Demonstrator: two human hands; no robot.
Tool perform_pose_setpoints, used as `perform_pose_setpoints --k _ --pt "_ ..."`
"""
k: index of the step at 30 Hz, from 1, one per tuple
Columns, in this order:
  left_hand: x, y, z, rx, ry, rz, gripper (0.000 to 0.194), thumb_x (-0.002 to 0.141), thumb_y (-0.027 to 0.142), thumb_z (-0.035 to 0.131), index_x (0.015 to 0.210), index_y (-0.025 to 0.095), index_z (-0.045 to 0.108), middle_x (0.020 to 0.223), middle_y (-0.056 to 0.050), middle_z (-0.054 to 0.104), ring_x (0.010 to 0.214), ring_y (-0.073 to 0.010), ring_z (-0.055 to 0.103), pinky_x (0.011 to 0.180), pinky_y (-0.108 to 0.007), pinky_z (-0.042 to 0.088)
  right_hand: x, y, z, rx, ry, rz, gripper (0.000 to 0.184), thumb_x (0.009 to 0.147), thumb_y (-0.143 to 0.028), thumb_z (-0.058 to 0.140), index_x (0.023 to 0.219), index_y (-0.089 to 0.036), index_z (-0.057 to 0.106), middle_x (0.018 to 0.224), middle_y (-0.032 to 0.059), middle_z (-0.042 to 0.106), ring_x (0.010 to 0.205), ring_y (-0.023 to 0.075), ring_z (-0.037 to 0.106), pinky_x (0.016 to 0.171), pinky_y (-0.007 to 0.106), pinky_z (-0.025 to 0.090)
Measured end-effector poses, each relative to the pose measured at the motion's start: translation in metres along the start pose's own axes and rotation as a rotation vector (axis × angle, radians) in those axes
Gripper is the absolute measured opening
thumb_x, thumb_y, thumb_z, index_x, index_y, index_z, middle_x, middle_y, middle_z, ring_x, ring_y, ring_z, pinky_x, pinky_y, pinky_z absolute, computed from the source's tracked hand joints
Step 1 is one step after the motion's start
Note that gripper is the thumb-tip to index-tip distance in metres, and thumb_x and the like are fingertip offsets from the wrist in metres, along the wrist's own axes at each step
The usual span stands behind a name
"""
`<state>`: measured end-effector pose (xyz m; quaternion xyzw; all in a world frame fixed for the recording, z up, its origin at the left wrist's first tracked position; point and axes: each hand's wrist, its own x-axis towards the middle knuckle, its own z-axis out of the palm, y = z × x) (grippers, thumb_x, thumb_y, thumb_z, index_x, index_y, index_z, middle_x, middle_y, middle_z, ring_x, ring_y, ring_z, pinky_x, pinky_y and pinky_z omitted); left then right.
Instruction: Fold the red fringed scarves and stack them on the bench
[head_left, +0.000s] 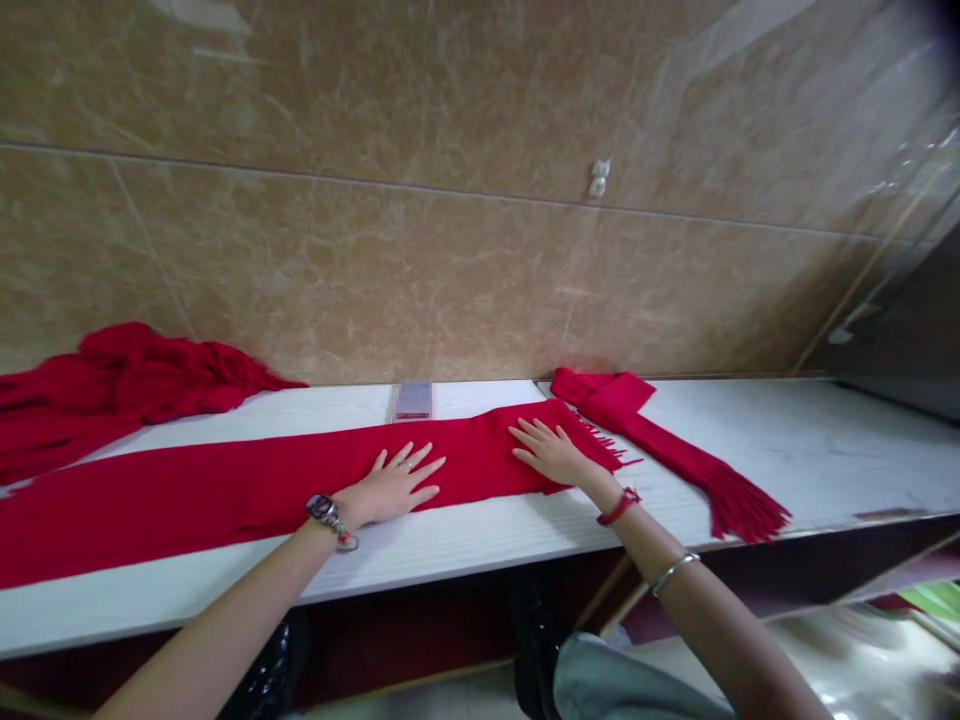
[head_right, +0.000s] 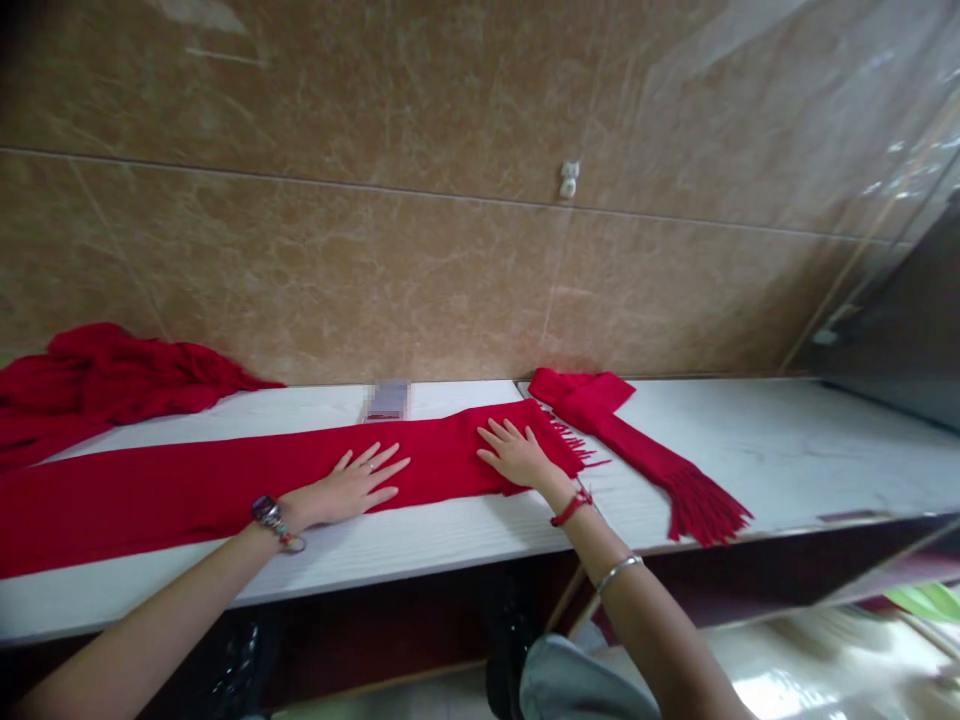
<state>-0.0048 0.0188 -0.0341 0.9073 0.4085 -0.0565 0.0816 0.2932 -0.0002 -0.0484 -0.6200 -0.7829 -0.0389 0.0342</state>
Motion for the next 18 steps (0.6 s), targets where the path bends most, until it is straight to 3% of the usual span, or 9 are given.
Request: perform_pose_setpoints --k 6,10,13,18 --pt "-0.001 -0.010 -0.014 -0.020 -0.134 -0.009 0.060 0.087 0.061 0.030 0.141 0.037 0.016 0.150 -0.004 0.006 0.135 -0.0313 0.001 0.103 -0.058 0.010 0.001 0.004 -0.012 0.083 -0.006 0.016 0.051 0.092 -0.046 0.026 0.139 -0.024 0.029 0.146 0.0086 0.026 0.133 0.0305 0.020 0.099 0.061 0.022" --pt "0.019 0.011 -0.025 -0.031 0.022 0.005 0.060 0.088 0.059 0.027 0.141 0.031 0.020 0.149 -0.006 0.007 0.136 -0.0283 0.002 0.104 -0.056 0.009 0.013 -0.007 -0.027 0.143 0.110 0.124 0.054 0.092 -0.048 0.024 0.140 -0.022 0.027 0.147 0.0103 0.022 0.134 0.0310 0.015 0.100 0.063 0.016" --pt "0.042 0.027 -0.023 -0.010 0.114 0.022 0.060 0.089 0.056 0.029 0.141 0.026 0.022 0.149 -0.007 0.007 0.136 -0.0267 0.000 0.105 -0.054 0.007 0.028 -0.020 -0.027 0.131 0.107 0.087 0.055 0.092 -0.048 0.026 0.140 -0.022 0.025 0.148 0.0086 0.019 0.134 0.0324 0.011 0.099 0.065 0.015" --pt "0.070 0.031 -0.008 -0.049 0.045 -0.036 0.066 0.087 0.061 0.024 0.142 0.025 0.017 0.149 -0.008 0.006 0.136 -0.0307 0.002 0.103 -0.057 0.011 0.040 -0.014 -0.008 0.099 -0.027 0.112 0.050 0.093 -0.046 0.026 0.138 -0.025 0.030 0.147 0.0078 0.023 0.133 0.0324 0.016 0.098 0.067 0.016"
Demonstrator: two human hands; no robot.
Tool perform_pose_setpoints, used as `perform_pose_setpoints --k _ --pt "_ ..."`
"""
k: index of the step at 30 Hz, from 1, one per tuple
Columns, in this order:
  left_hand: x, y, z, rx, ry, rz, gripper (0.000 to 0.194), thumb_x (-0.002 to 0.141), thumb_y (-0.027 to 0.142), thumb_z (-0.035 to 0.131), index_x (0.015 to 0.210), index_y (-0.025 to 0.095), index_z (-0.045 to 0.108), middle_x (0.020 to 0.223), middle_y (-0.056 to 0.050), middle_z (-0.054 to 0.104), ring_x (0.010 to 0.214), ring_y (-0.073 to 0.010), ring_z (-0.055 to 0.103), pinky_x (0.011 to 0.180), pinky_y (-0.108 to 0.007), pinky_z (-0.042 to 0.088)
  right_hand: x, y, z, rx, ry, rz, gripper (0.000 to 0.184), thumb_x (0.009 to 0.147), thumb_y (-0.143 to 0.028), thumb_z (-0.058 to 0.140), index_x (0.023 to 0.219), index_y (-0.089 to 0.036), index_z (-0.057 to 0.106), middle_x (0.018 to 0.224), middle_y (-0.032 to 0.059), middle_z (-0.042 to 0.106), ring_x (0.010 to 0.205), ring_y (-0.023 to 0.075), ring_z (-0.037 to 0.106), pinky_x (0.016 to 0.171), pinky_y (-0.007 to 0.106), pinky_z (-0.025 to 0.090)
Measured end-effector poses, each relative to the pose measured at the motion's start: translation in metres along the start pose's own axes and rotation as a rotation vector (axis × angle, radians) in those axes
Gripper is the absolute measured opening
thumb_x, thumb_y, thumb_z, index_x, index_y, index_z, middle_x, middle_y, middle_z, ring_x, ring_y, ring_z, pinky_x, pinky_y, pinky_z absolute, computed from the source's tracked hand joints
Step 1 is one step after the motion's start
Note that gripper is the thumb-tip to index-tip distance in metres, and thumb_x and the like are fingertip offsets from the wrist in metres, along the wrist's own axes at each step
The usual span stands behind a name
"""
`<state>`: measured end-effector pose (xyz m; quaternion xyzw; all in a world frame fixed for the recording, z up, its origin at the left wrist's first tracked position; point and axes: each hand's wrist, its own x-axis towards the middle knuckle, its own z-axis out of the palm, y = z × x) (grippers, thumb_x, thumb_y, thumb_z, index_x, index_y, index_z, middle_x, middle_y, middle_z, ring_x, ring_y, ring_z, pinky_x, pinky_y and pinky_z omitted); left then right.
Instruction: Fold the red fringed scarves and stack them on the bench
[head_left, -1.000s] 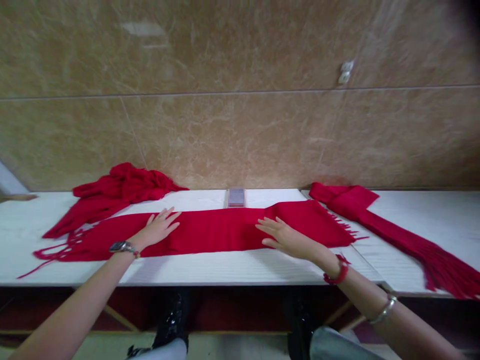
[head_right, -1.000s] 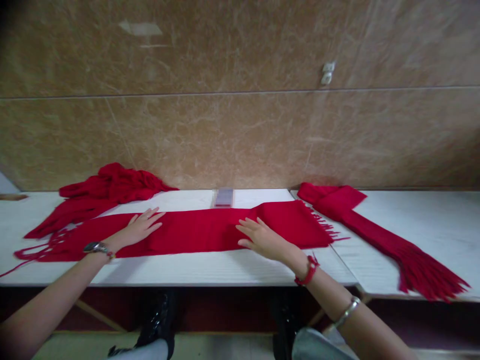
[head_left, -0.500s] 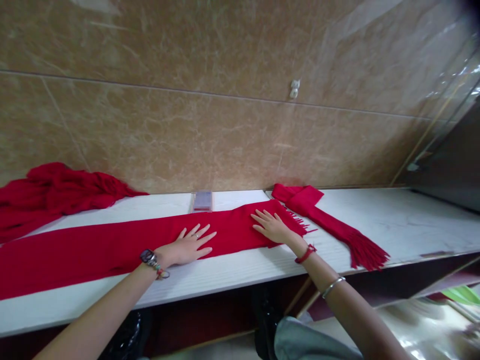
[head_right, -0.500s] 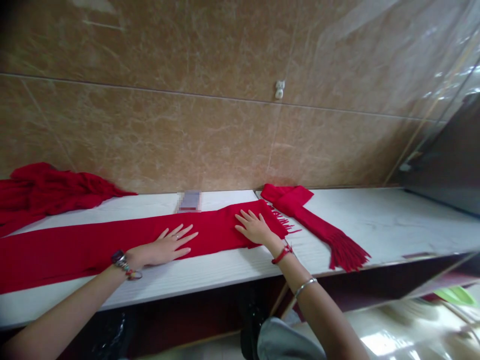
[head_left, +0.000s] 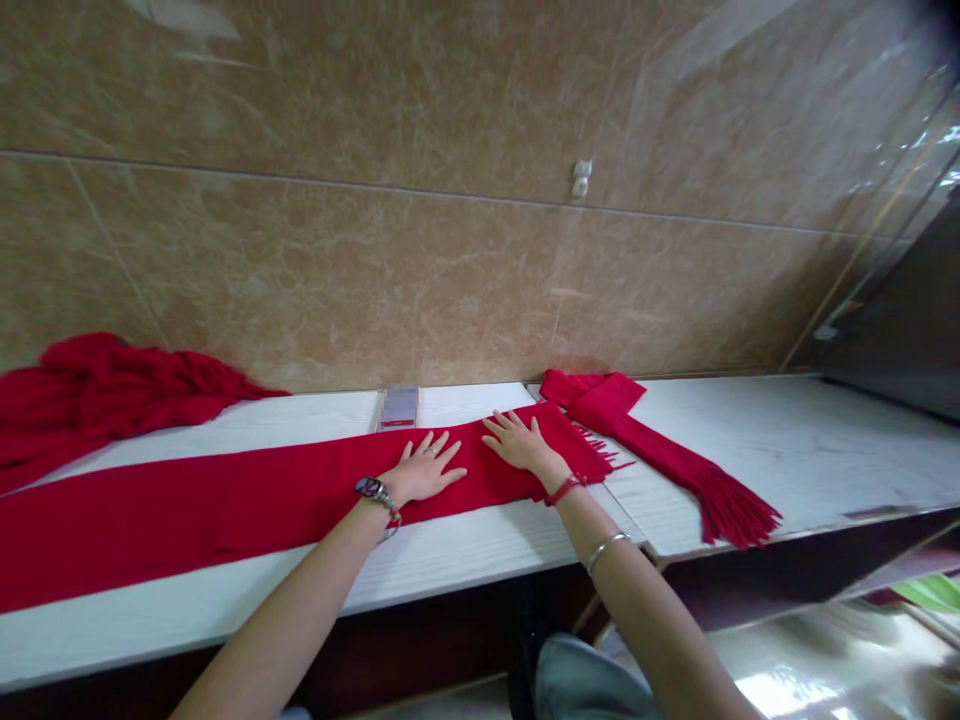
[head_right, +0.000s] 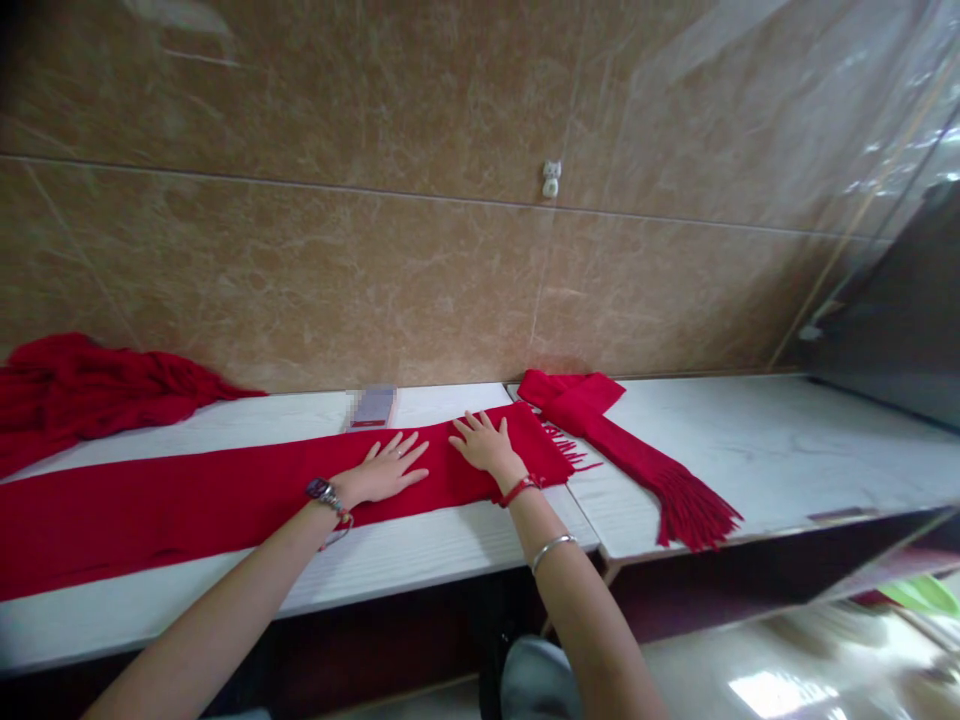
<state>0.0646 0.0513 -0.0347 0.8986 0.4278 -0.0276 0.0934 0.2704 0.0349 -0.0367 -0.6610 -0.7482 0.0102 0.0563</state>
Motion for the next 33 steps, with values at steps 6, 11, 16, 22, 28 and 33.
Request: perform_pose_setpoints --k 6,11,16,22,28,33 --pt "0.000 -0.006 0.009 0.013 0.018 -0.003 0.070 0.085 0.065 0.022 0.142 0.024 0.020 0.149 -0.011 0.008 0.135 -0.0334 0.005 0.102 -0.059 0.012 -0.011 0.046 0.002 -0.042 0.084 0.123 0.045 0.094 -0.037 0.025 0.136 -0.022 0.035 0.144 0.0101 0.030 0.132 0.0268 0.023 0.101 0.059 0.021" --pt "-0.009 0.000 0.006 0.008 0.076 0.013 0.064 0.088 0.059 0.027 0.141 0.023 0.024 0.149 -0.011 0.012 0.136 -0.0310 0.006 0.104 -0.055 0.009 -0.020 0.056 -0.012 -0.064 0.140 0.157 0.046 0.094 -0.035 0.025 0.133 -0.013 0.038 0.142 0.0151 0.032 0.132 0.0270 0.024 0.102 0.052 0.025" --pt "-0.023 0.015 -0.007 -0.002 0.059 0.139 0.066 0.085 0.060 0.033 0.140 0.025 0.026 0.149 -0.008 0.013 0.136 -0.0288 0.007 0.105 -0.050 0.014 -0.038 0.039 -0.026 0.080 0.179 -0.209 0.049 0.093 -0.035 0.031 0.134 -0.010 0.037 0.138 0.0127 0.039 0.129 0.0202 0.032 0.106 0.037 0.028" --pt "-0.032 0.035 -0.008 0.017 -0.066 0.255 0.059 0.083 0.049 0.046 0.135 0.025 0.036 0.145 -0.008 0.027 0.132 -0.0278 0.023 0.103 -0.042 0.026 -0.066 0.032 -0.021 0.032 -0.006 -0.299 0.047 0.090 -0.030 0.038 0.131 -0.008 0.041 0.137 0.0141 0.041 0.128 0.0215 0.034 0.107 0.037 0.028" --pt "-0.046 0.041 -0.006 0.171 0.115 0.325 0.035 0.085 0.023 0.043 0.118 0.023 0.053 0.127 -0.010 0.049 0.113 -0.0249 0.049 0.087 -0.035 0.043 -0.077 0.009 -0.036 0.066 0.031 -0.437 0.044 0.086 -0.028 0.049 0.128 -0.016 0.048 0.132 0.0109 0.049 0.122 0.0216 0.042 0.102 0.038 0.035" --pt "-0.066 0.030 -0.007 0.305 0.170 0.367 0.044 0.078 0.002 0.042 0.116 0.021 0.052 0.108 -0.009 0.053 0.094 -0.0209 0.056 0.068 -0.027 0.047 -0.087 -0.010 -0.037 -0.032 -0.036 -0.622 0.040 0.076 -0.010 0.055 0.116 -0.013 0.058 0.120 0.0122 0.059 0.112 0.0214 0.052 0.098 0.034 0.040"
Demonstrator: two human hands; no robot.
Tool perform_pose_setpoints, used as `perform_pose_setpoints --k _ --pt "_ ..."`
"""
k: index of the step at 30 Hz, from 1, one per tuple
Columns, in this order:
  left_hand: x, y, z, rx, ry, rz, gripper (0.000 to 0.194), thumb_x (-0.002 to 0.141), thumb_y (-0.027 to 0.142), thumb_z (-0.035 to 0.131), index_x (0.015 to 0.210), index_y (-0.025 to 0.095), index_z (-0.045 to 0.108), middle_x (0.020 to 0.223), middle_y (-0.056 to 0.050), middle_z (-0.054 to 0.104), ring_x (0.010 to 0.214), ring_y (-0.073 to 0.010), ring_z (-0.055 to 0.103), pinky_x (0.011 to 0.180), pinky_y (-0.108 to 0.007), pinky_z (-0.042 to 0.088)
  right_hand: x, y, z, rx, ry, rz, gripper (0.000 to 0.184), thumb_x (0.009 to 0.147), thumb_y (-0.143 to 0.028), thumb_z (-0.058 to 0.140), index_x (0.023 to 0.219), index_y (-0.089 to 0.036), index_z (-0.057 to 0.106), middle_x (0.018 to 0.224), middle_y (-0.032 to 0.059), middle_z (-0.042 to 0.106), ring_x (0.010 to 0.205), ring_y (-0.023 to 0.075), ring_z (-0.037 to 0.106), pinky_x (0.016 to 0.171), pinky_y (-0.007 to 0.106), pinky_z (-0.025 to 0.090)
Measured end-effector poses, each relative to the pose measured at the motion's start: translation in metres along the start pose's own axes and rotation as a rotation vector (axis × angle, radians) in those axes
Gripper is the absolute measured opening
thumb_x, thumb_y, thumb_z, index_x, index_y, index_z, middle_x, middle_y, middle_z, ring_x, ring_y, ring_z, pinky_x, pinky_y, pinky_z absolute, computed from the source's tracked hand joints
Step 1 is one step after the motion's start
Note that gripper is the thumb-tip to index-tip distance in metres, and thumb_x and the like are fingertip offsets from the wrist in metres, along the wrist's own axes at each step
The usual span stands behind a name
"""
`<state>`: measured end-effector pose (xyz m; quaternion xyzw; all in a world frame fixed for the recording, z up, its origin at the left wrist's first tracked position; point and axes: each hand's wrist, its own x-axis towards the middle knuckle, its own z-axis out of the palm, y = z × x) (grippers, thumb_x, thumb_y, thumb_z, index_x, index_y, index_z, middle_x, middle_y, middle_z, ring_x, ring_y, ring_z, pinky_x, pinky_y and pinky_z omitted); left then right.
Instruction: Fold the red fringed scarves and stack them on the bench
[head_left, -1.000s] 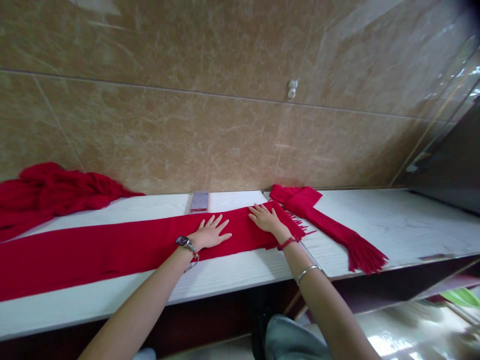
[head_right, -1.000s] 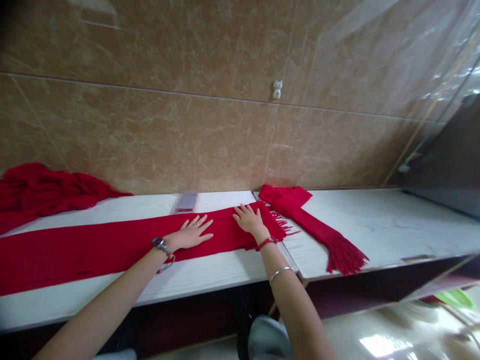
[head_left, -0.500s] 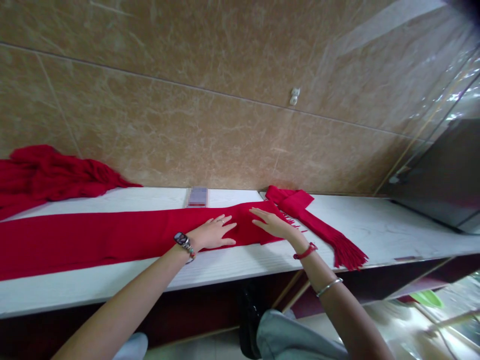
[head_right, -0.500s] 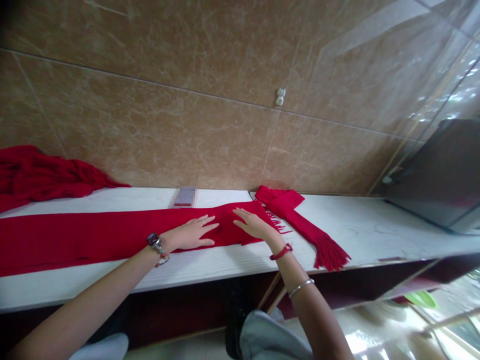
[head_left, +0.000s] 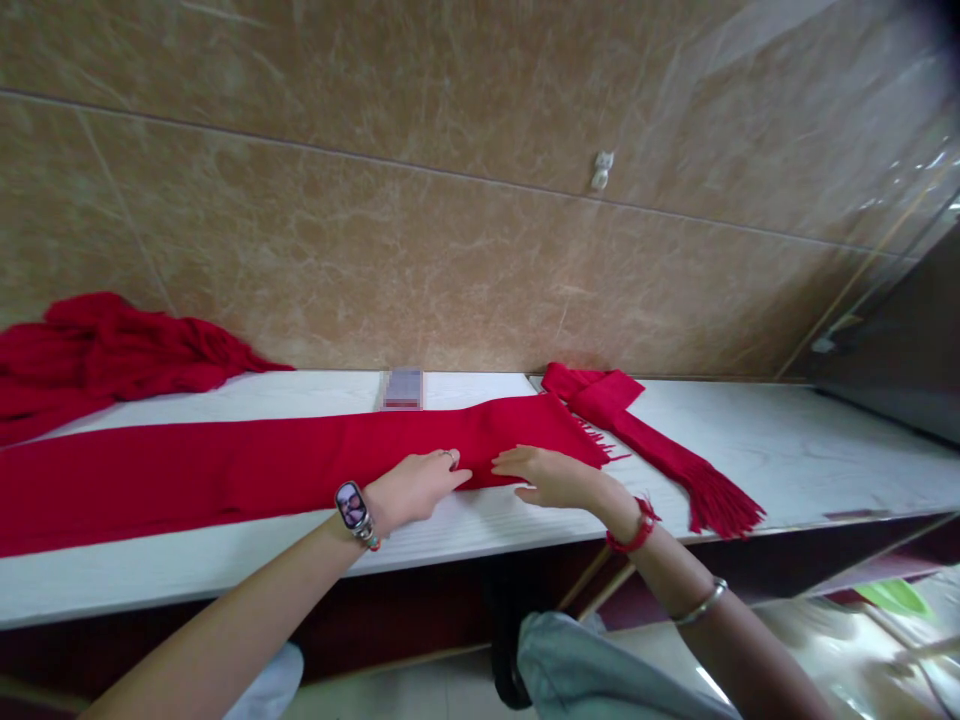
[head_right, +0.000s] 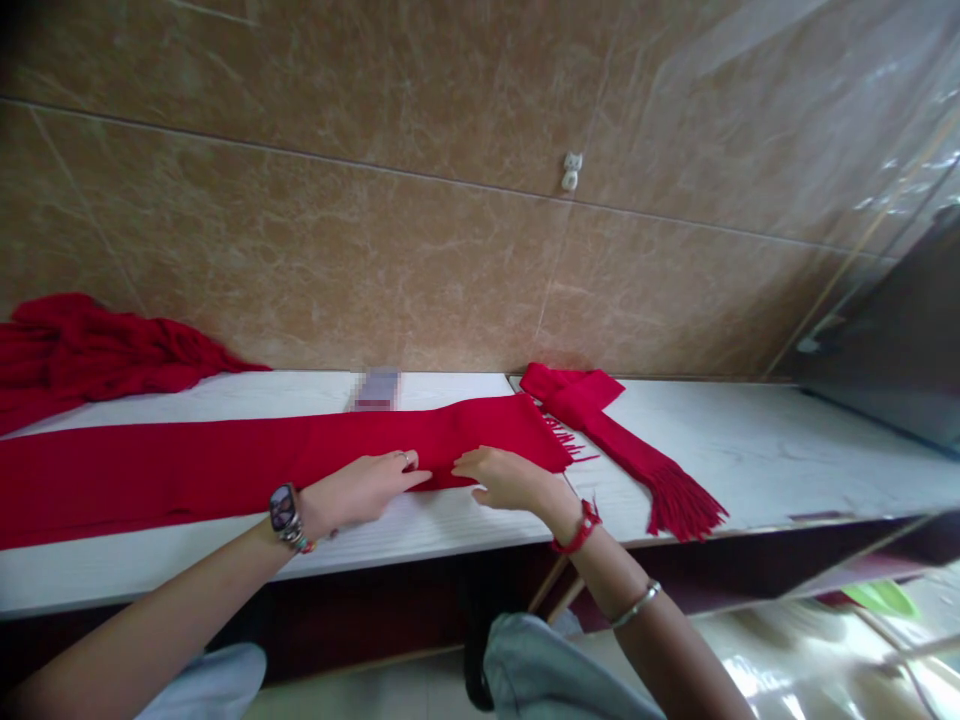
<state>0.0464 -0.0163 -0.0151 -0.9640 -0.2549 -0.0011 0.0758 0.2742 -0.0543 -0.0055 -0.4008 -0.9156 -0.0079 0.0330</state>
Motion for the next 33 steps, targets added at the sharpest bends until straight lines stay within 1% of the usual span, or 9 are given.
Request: perform_pose_setpoints --k 4,7,10,14,18,22,25,28,33 --pt "-0.013 -0.008 0.004 0.039 0.029 0.004 0.048 0.078 -0.001 0.041 0.119 0.023 0.049 0.104 -0.007 0.054 0.090 -0.0185 0.056 0.064 -0.024 0.044 -0.005 0.000 0.019 -0.174 0.118 -0.007 0.035 0.077 -0.001 0.047 0.107 -0.011 0.062 0.112 0.0131 0.063 0.104 0.0204 0.058 0.093 0.034 0.044" --pt "-0.019 -0.012 0.007 0.065 0.070 0.006 0.040 0.082 0.003 0.043 0.116 0.022 0.051 0.100 -0.006 0.056 0.086 -0.0178 0.056 0.062 -0.024 0.043 -0.010 0.004 0.032 -0.298 0.198 -0.050 0.034 0.079 0.000 0.045 0.107 -0.010 0.061 0.109 0.0130 0.064 0.099 0.0199 0.060 0.090 0.033 0.046" --pt "-0.022 -0.016 0.008 0.065 0.104 0.020 0.031 0.085 0.006 0.045 0.110 0.021 0.055 0.095 -0.005 0.058 0.083 -0.0168 0.057 0.063 -0.024 0.043 -0.012 0.005 0.039 -0.369 0.239 -0.089 0.034 0.080 0.000 0.046 0.108 -0.010 0.060 0.108 0.0127 0.065 0.097 0.0201 0.061 0.088 0.034 0.048" --pt "-0.022 -0.022 0.007 0.001 0.110 0.020 0.021 0.087 0.009 0.046 0.100 0.018 0.060 0.087 -0.004 0.061 0.079 -0.0148 0.058 0.065 -0.023 0.044 -0.002 -0.005 0.038 -0.324 0.304 -0.077 0.026 0.082 -0.009 0.050 0.106 -0.011 0.060 0.104 0.0120 0.066 0.092 0.0201 0.062 0.085 0.035 0.048" --pt "-0.020 -0.023 0.007 -0.014 0.119 0.010 0.017 0.086 0.011 0.048 0.094 0.017 0.061 0.086 -0.003 0.061 0.078 -0.0151 0.058 0.064 -0.023 0.044 0.018 -0.022 0.036 -0.222 0.354 -0.059 0.020 0.082 -0.021 0.056 0.099 -0.012 0.062 0.096 0.0103 0.068 0.084 0.0193 0.063 0.078 0.031 0.049" --pt "-0.024 -0.020 0.008 -0.019 0.137 -0.018 0.014 0.085 0.013 0.051 0.096 0.017 0.059 0.088 -0.002 0.060 0.079 -0.0154 0.058 0.064 -0.024 0.044 0.037 -0.033 0.038 -0.230 0.336 -0.034 0.011 0.083 -0.013 0.053 0.086 -0.013 0.064 0.082 0.0069 0.068 0.075 0.0173 0.062 0.072 0.028 0.047" --pt "-0.030 -0.021 0.010 -0.013 0.158 -0.020 0.010 0.085 0.013 0.053 0.092 0.017 0.058 0.087 -0.002 0.060 0.079 -0.0155 0.057 0.065 -0.024 0.044 0.044 -0.035 0.041 -0.265 0.321 -0.035 0.017 0.083 -0.007 0.048 0.079 -0.014 0.063 0.074 0.0052 0.066 0.069 0.0162 0.060 0.066 0.027 0.046" --pt "-0.037 -0.023 0.013 -0.039 0.164 -0.024 0.009 0.084 0.011 0.052 0.086 0.017 0.058 0.085 -0.001 0.059 0.078 -0.0143 0.055 0.064 -0.023 0.043 0.044 -0.034 0.042 -0.253 0.365 -0.040 0.019 0.083 -0.007 0.047 0.078 -0.014 0.063 0.074 0.0058 0.066 0.069 0.0158 0.060 0.066 0.026 0.046" --pt "-0.038 -0.019 0.019 -0.066 0.205 -0.031 0.012 0.083 0.007 0.050 0.086 0.017 0.056 0.084 -0.002 0.057 0.078 -0.0148 0.054 0.066 -0.024 0.043 0.042 -0.037 0.040 -0.185 0.480 -0.091 0.020 0.088 -0.014 0.044 0.084 -0.013 0.064 0.082 0.0086 0.067 0.074 0.0163 0.061 0.069 0.027 0.047"
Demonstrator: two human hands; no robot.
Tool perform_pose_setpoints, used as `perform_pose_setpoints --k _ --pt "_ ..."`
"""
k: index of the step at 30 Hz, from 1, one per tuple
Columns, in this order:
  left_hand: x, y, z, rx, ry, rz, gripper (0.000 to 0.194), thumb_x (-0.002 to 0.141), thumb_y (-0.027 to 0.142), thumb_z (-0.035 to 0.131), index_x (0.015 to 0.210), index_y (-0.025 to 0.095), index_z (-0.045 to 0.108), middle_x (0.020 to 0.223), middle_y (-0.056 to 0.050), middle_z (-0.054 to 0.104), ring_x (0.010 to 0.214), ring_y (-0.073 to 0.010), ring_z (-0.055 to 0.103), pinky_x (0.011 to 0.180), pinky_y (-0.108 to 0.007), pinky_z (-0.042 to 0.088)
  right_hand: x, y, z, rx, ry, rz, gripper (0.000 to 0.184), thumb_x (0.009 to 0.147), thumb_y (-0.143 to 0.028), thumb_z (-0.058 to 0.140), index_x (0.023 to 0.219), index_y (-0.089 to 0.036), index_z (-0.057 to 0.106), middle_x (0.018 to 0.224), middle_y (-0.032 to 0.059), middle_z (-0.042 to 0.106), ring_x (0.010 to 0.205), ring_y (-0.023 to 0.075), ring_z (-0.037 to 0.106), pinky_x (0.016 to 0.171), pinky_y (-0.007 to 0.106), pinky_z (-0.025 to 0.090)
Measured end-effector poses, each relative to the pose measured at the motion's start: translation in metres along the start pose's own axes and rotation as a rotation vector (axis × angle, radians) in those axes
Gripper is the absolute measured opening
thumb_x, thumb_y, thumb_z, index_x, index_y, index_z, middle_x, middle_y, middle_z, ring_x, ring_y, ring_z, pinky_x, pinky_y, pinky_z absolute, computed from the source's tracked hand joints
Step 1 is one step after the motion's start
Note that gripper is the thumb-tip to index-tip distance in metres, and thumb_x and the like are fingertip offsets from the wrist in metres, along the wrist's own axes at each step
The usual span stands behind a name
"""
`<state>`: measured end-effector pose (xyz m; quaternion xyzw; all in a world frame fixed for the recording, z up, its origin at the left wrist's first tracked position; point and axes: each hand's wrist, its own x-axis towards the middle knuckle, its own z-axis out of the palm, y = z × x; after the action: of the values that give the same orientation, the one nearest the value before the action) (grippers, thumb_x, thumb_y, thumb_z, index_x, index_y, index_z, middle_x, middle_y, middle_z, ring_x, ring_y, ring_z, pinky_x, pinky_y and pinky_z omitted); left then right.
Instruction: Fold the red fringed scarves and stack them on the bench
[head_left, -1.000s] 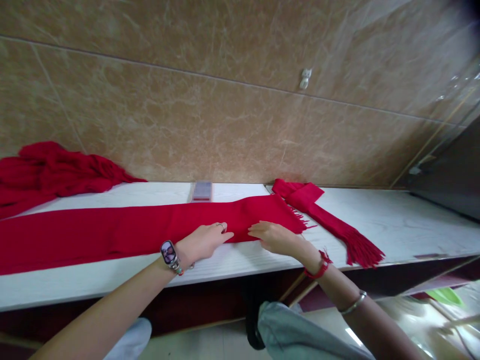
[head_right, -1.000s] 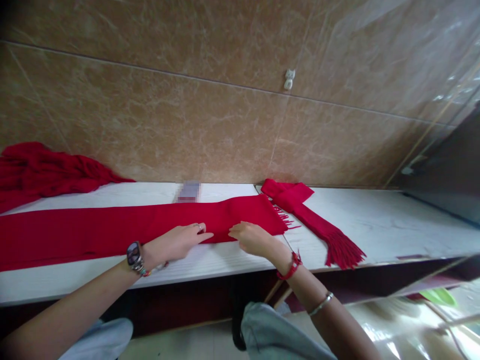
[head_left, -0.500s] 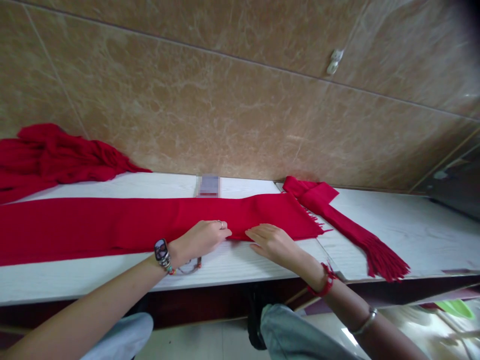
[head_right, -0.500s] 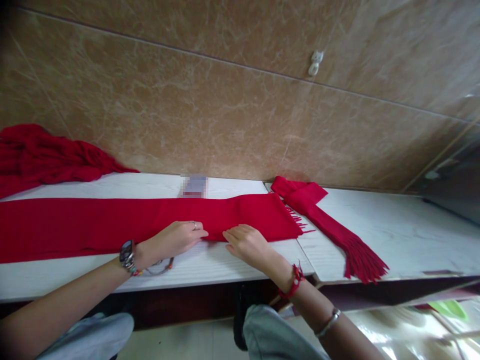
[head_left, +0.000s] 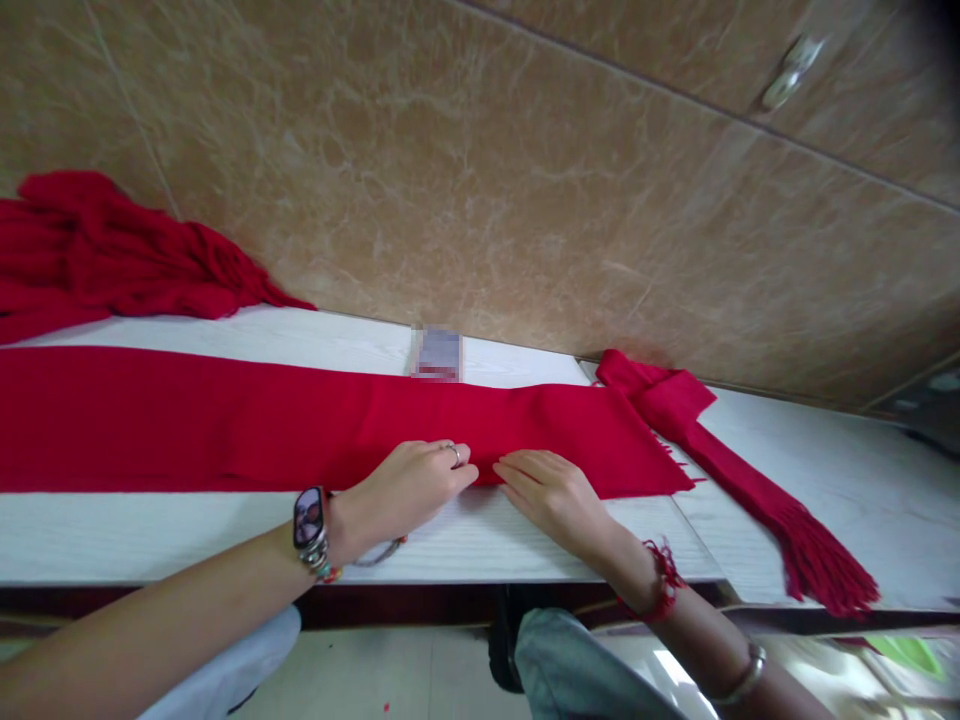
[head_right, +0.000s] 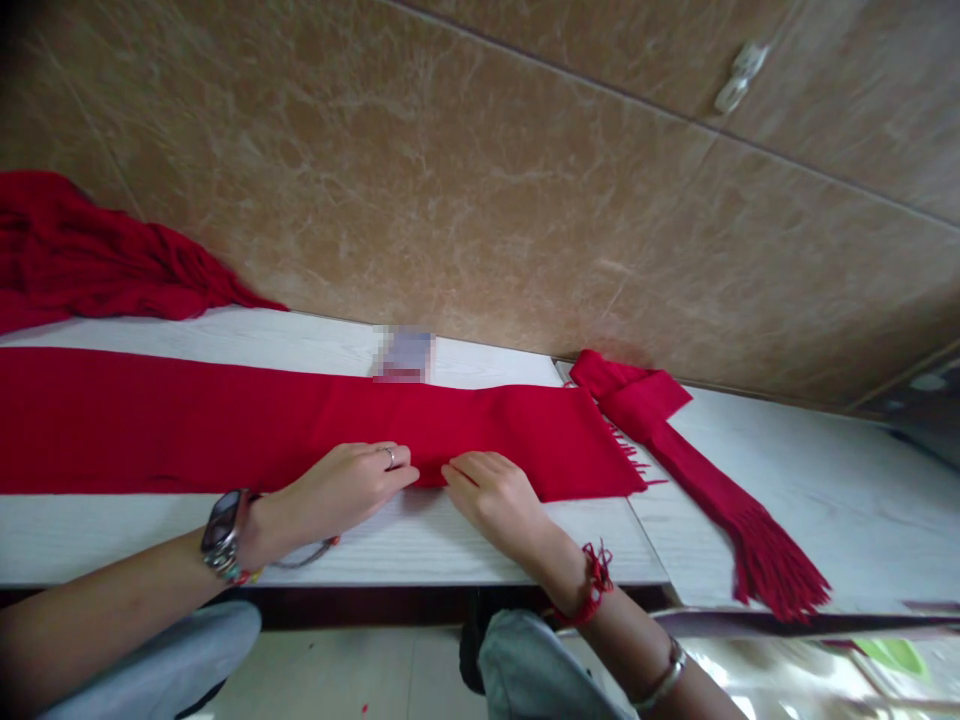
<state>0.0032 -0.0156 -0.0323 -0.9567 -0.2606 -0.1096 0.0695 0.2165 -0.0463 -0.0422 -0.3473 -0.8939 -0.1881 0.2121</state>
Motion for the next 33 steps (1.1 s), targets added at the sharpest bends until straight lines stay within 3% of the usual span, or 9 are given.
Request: perform_pose_setpoints --k 9,16,21,25,29,33 --pt "0.004 0.005 -0.006 0.004 0.002 -0.043 0.016 0.082 0.003 0.046 0.082 0.016 0.055 0.077 -0.002 0.052 0.075 -0.0150 0.052 0.068 -0.026 0.043 0.000 -0.002 0.003 0.011 -0.027 -0.018 0.028 0.089 -0.009 0.039 0.075 -0.015 0.063 0.076 0.0080 0.065 0.073 0.0159 0.060 0.070 0.028 0.047" --pt "-0.005 0.006 -0.011 0.052 -0.052 -0.071 0.015 0.082 0.006 0.048 0.091 0.016 0.054 0.090 -0.004 0.055 0.084 -0.0182 0.053 0.074 -0.030 0.043 0.007 -0.012 0.003 0.102 -0.042 0.002 0.021 0.087 -0.013 0.044 0.096 -0.015 0.063 0.096 0.0102 0.065 0.088 0.0183 0.059 0.077 0.030 0.046" --pt "-0.032 -0.001 -0.013 -0.006 -0.138 -0.197 0.020 0.074 0.007 0.061 0.090 0.016 0.052 0.094 -0.004 0.056 0.091 -0.0171 0.052 0.082 -0.028 0.041 0.018 -0.024 0.005 -0.023 -0.126 -0.011 0.017 0.084 -0.010 0.050 0.075 -0.015 0.062 0.071 0.0046 0.063 0.066 0.0155 0.056 0.063 0.027 0.041" --pt "-0.045 -0.003 -0.015 0.023 -0.155 -0.245 0.011 0.080 0.007 0.054 0.085 0.017 0.052 0.086 -0.001 0.055 0.083 -0.0141 0.052 0.075 -0.024 0.043 0.026 -0.027 0.007 -0.091 -0.194 -0.004 0.018 0.082 -0.008 0.052 0.068 -0.016 0.060 0.065 0.0029 0.060 0.061 0.0149 0.053 0.059 0.027 0.038" --pt "-0.046 -0.002 -0.016 0.070 -0.109 -0.241 0.010 0.083 0.008 0.050 0.086 0.016 0.054 0.086 -0.002 0.054 0.078 -0.0136 0.052 0.069 -0.023 0.043 0.034 -0.031 0.007 -0.021 -0.166 0.061 0.007 0.080 -0.012 0.057 0.080 -0.016 0.063 0.074 0.0040 0.063 0.069 0.0171 0.056 0.064 0.028 0.040" --pt "-0.048 -0.010 -0.013 0.066 -0.050 -0.233 0.008 0.086 0.014 0.049 0.091 0.015 0.055 0.092 -0.004 0.056 0.084 -0.0159 0.053 0.076 -0.027 0.043 0.042 -0.040 0.010 0.032 -0.126 0.042 0.012 0.081 -0.019 0.058 0.091 -0.016 0.063 0.083 0.0062 0.065 0.077 0.0182 0.058 0.069 0.028 0.041"
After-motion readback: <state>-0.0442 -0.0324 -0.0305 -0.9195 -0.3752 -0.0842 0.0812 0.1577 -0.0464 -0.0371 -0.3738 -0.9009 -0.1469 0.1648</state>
